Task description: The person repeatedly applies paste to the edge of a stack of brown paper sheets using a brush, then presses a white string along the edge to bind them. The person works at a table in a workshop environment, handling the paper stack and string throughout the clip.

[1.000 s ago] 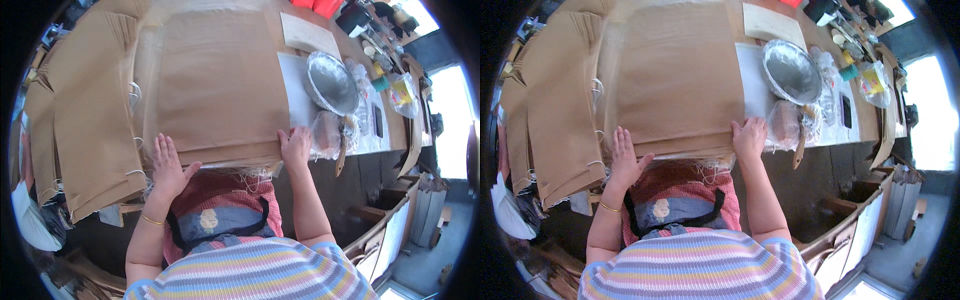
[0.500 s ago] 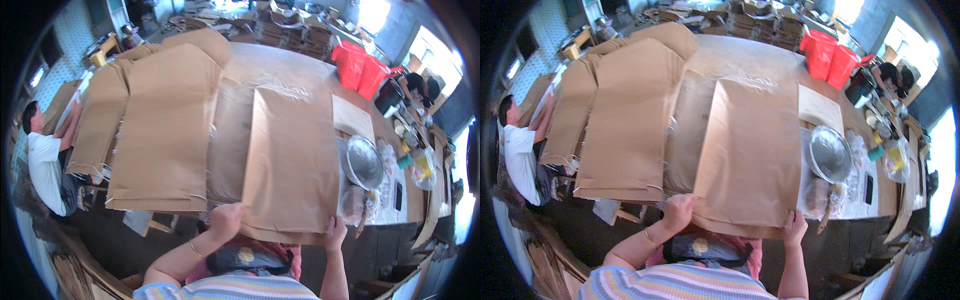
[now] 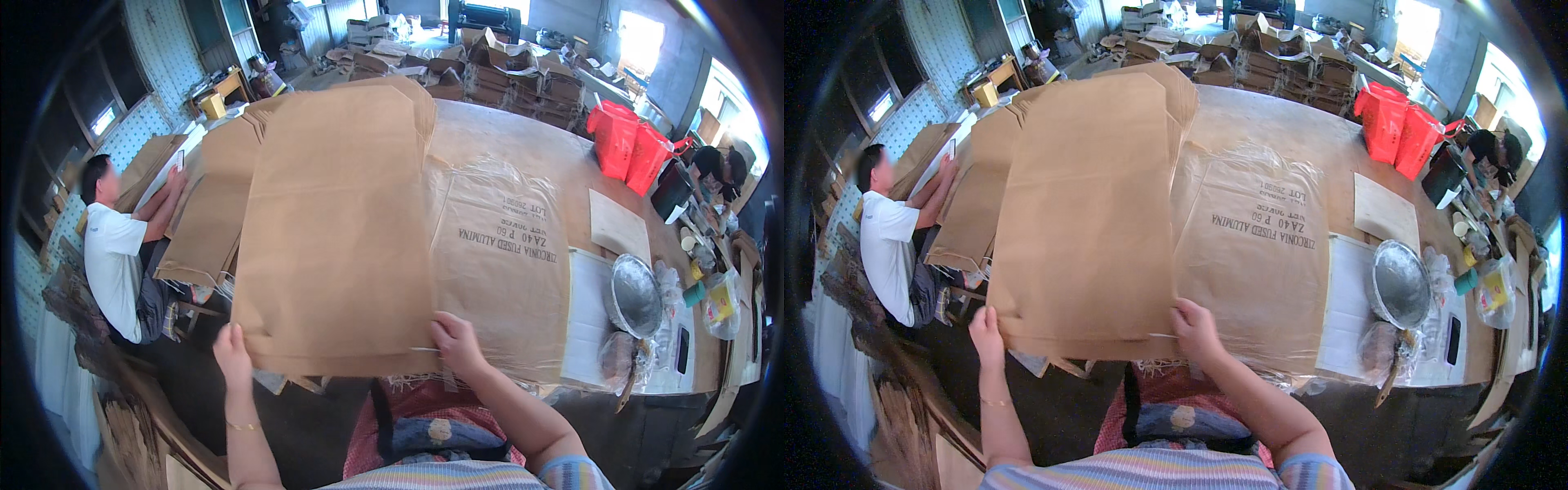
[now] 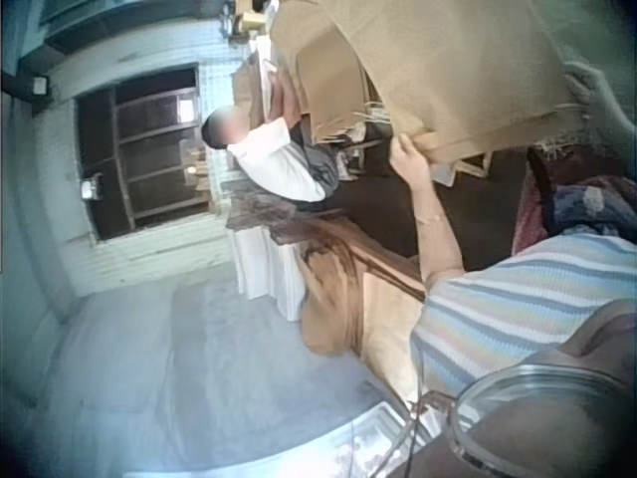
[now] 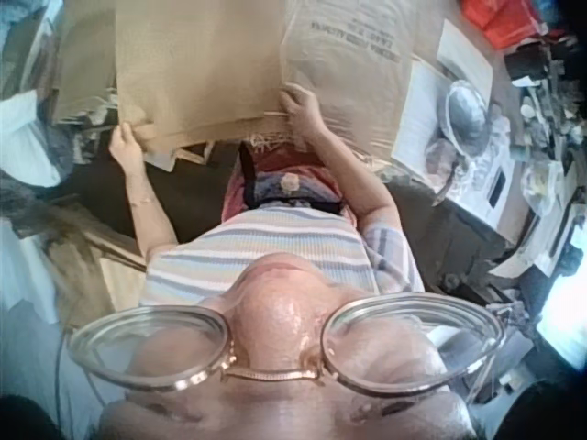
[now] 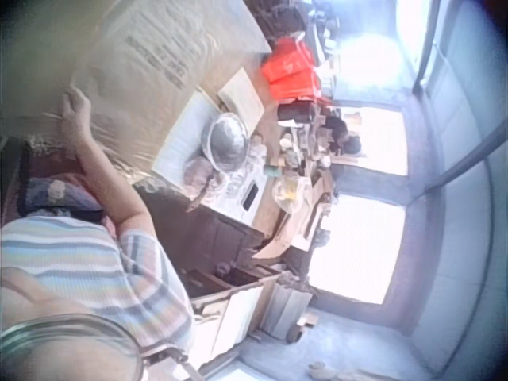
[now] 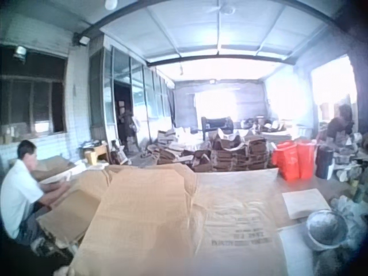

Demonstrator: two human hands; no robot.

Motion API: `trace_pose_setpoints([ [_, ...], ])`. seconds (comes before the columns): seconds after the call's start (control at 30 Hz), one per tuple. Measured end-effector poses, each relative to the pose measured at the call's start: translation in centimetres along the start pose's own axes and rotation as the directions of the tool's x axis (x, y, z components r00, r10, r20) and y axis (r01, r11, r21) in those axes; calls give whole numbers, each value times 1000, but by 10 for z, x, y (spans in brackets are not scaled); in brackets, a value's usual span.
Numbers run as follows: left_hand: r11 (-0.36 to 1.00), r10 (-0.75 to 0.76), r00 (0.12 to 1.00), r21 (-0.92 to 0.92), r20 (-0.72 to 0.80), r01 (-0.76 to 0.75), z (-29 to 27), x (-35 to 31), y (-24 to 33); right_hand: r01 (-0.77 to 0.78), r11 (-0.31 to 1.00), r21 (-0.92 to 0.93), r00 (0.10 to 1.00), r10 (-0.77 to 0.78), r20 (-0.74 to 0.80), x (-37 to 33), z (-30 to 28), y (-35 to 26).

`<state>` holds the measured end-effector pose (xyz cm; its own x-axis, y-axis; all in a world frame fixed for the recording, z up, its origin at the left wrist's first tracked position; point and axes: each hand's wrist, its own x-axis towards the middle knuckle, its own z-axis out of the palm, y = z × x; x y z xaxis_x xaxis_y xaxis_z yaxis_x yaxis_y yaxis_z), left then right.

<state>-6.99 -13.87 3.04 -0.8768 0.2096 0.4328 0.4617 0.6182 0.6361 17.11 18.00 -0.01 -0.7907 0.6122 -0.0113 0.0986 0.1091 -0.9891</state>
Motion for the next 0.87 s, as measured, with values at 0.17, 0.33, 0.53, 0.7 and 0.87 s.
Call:
trace_pose_setpoints([
  [0.17,949,54,989,303,137,-93,16,75,-90,-184,981,-57,972,191,137,39,61,26],
  [0.33,967,-253,941,60,223,246,11,90,-124,-302,953,5,902,284,325,19,48,-7],
  [0.53,943,319,946,119,-61,-311,22,12,39,-57,982,-181,861,141,489,-94,-79,-15],
  [0.7,657,740,302,-549,602,-516,97,-123,172,-413,836,-361,909,402,-108,-211,-153,43],
  [0.87,669,590,-233,-630,773,-394,215,-208,201,-604,685,-407,797,518,-310,-279,-156,69],
])
